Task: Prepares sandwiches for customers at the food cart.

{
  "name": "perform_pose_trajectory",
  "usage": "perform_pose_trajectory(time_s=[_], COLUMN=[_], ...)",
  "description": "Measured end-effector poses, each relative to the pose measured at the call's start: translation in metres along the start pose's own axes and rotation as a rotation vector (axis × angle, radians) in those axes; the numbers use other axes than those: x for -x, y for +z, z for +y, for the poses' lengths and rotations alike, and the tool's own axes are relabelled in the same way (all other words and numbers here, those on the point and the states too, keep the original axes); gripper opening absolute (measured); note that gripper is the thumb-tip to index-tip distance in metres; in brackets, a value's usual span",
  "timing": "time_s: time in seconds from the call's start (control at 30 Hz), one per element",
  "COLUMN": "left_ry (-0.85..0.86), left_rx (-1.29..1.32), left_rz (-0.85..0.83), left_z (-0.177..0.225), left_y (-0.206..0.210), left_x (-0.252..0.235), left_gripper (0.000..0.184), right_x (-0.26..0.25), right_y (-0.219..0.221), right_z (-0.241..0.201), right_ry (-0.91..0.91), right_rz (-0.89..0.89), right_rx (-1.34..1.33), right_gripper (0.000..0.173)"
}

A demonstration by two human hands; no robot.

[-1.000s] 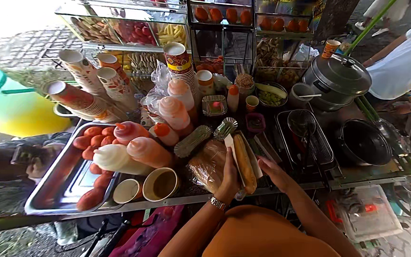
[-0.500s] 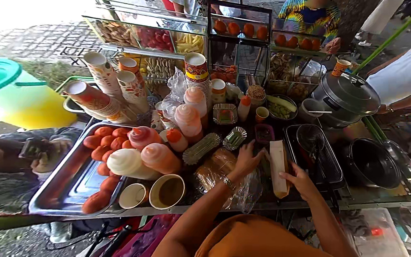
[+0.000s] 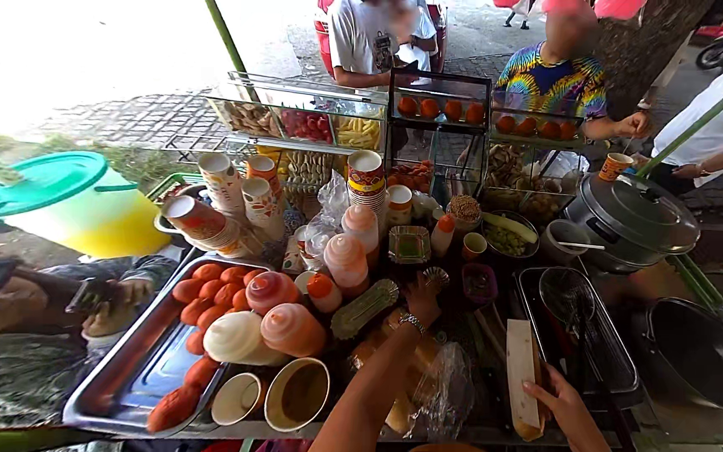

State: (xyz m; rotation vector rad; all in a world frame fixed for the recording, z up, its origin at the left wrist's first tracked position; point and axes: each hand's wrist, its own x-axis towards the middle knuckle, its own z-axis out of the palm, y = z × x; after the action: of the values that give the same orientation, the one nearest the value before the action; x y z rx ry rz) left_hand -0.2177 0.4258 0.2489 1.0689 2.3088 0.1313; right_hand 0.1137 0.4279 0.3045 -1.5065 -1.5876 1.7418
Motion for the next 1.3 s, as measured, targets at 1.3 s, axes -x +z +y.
perform_pose_trajectory(time_s=[1.3], left_ry=[0.211], left_rx=[0.505], left_rz=[0.447], left_z=[-0.043], left_y=[-0.037], left_x=[0.164], left_gripper=[0.048], right_x=[-0.077], right_y=[0.130], right_z=[-0.121], right_ry=[-0.386], right_rz=[-0.428], right_rx=[0.516], right_gripper=[0.098])
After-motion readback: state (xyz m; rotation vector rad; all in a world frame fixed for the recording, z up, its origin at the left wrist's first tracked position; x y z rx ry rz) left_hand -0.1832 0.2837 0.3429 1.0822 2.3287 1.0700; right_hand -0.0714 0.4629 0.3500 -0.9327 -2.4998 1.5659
